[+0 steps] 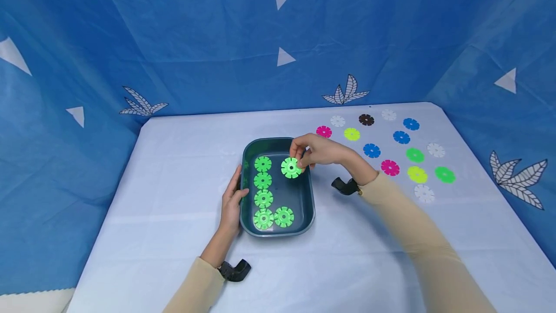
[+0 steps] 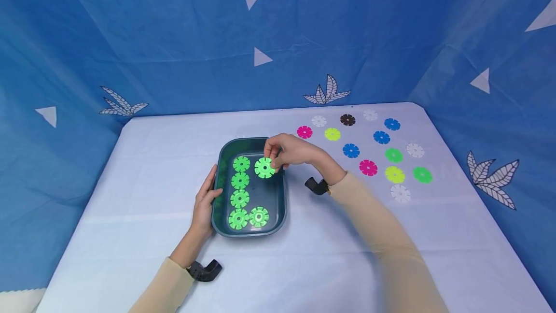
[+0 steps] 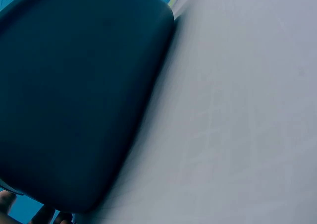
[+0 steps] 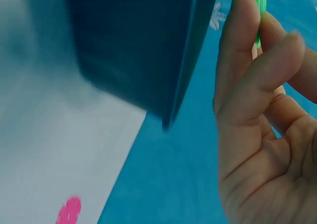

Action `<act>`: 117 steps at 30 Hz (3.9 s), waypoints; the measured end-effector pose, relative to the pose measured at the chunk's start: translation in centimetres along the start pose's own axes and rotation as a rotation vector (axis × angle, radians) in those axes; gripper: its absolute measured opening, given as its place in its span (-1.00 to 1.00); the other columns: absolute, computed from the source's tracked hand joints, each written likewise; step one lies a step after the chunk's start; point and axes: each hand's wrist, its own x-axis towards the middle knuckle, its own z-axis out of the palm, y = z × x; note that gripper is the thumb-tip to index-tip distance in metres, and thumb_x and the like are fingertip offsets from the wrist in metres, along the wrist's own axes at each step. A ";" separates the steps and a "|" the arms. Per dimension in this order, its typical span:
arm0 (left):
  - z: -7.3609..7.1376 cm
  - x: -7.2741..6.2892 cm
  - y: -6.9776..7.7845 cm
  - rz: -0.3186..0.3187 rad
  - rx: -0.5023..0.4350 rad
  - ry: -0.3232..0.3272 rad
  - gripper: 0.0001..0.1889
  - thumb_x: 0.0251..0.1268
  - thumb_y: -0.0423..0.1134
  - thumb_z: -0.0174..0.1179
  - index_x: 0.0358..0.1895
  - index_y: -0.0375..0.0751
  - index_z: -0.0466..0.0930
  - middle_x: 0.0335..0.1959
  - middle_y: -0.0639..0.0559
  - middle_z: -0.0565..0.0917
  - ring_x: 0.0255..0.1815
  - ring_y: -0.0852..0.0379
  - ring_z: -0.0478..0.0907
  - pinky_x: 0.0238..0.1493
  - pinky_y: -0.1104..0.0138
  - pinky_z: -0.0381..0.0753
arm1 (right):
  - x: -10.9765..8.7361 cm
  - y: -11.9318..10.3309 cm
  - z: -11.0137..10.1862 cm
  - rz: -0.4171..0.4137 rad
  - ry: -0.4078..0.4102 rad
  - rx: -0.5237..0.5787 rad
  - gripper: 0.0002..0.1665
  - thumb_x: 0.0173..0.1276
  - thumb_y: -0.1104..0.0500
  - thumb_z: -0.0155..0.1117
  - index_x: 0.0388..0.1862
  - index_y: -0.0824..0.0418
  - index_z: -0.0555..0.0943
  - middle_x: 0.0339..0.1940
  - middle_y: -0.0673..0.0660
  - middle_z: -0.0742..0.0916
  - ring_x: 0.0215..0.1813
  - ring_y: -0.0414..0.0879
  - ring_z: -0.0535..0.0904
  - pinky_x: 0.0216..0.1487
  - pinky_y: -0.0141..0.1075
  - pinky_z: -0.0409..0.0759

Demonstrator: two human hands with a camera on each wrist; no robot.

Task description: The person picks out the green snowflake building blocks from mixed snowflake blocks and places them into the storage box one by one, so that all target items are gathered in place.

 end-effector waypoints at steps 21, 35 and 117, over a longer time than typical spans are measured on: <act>-0.1 0.1 0.0 0.000 -0.004 -0.008 -0.31 0.35 -0.40 -0.12 0.55 0.07 0.09 0.59 0.16 0.05 0.62 0.12 -0.13 0.57 0.10 -0.10 | 4.0 -0.8 4.2 0.081 -0.240 -0.239 -0.84 0.22 0.43 0.32 -0.28 0.26 0.55 -0.47 0.10 0.62 -0.45 -0.01 0.72 -0.46 -0.32 0.66; -0.1 -0.1 0.1 -0.006 -0.014 -0.017 -0.31 0.35 -0.41 -0.13 0.56 0.07 0.08 0.60 0.17 0.03 0.62 0.14 -0.15 0.57 0.11 -0.12 | 4.7 -0.3 5.3 0.166 -0.318 -0.313 -0.83 0.15 0.49 0.34 -0.33 0.33 0.56 -0.53 0.15 0.68 -0.52 -0.05 0.71 -0.50 -0.34 0.63; -0.2 0.0 -0.3 -0.014 0.020 -0.006 -0.31 0.36 -0.40 -0.14 0.56 0.06 0.07 0.60 0.15 0.04 0.63 0.11 -0.17 0.58 0.08 -0.16 | -18.3 13.3 -9.5 0.530 0.508 -0.125 -0.27 0.37 0.02 0.26 0.35 0.40 0.30 0.17 0.43 0.44 0.13 0.25 0.39 -0.06 -0.08 0.56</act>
